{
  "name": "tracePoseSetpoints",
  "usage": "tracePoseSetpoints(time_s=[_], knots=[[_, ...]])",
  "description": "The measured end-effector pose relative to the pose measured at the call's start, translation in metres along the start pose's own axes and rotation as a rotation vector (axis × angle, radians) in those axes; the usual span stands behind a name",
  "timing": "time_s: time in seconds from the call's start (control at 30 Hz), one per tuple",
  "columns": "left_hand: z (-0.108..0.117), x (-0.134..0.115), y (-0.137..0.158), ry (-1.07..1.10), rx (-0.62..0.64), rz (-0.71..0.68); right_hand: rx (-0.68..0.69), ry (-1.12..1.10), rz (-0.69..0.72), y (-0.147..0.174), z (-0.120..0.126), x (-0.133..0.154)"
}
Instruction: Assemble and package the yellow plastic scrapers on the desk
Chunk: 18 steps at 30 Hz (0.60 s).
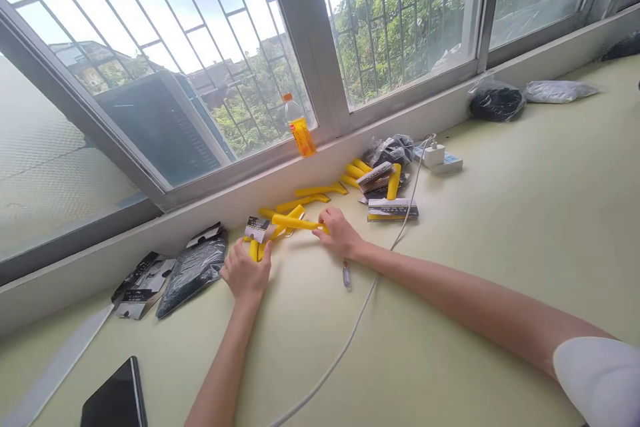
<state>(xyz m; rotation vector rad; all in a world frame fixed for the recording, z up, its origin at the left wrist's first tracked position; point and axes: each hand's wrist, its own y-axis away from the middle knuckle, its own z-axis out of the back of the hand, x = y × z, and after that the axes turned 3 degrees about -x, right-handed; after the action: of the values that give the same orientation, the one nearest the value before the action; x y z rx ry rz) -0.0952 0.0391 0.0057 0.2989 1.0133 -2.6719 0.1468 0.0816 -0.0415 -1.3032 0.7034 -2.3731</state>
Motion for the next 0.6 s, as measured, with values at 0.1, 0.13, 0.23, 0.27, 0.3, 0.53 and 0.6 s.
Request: tracePoseSetpoints(time_s=[0.1,0.13,0.23,0.27,0.3,0.53,0.6], knots=[[-0.011,-0.006,-0.012,-0.015,-0.053,0.039,0.019,0.005,0.041,0.0,-0.001,0.0],[-0.014,-0.007,-0.015,-0.026,-0.069,0.033,0.028,0.008,0.049,0.0,-0.001,0.001],[-0.019,-0.007,-0.019,-0.085,-0.092,-0.05,0.045,0.032,0.061,0.0,0.0,0.004],[-0.02,-0.006,-0.02,-0.097,-0.088,-0.064,0.05,0.044,0.065,0.001,0.001,0.004],[-0.021,-0.005,-0.021,-0.102,-0.08,-0.058,0.053,0.053,0.068,0.001,0.001,0.005],[-0.023,0.007,-0.033,0.004,0.052,0.205,0.062,0.025,0.063,0.003,0.002,0.004],[-0.023,0.009,-0.035,0.035,0.044,0.213,0.058,0.012,0.064,0.003,0.002,0.004]])
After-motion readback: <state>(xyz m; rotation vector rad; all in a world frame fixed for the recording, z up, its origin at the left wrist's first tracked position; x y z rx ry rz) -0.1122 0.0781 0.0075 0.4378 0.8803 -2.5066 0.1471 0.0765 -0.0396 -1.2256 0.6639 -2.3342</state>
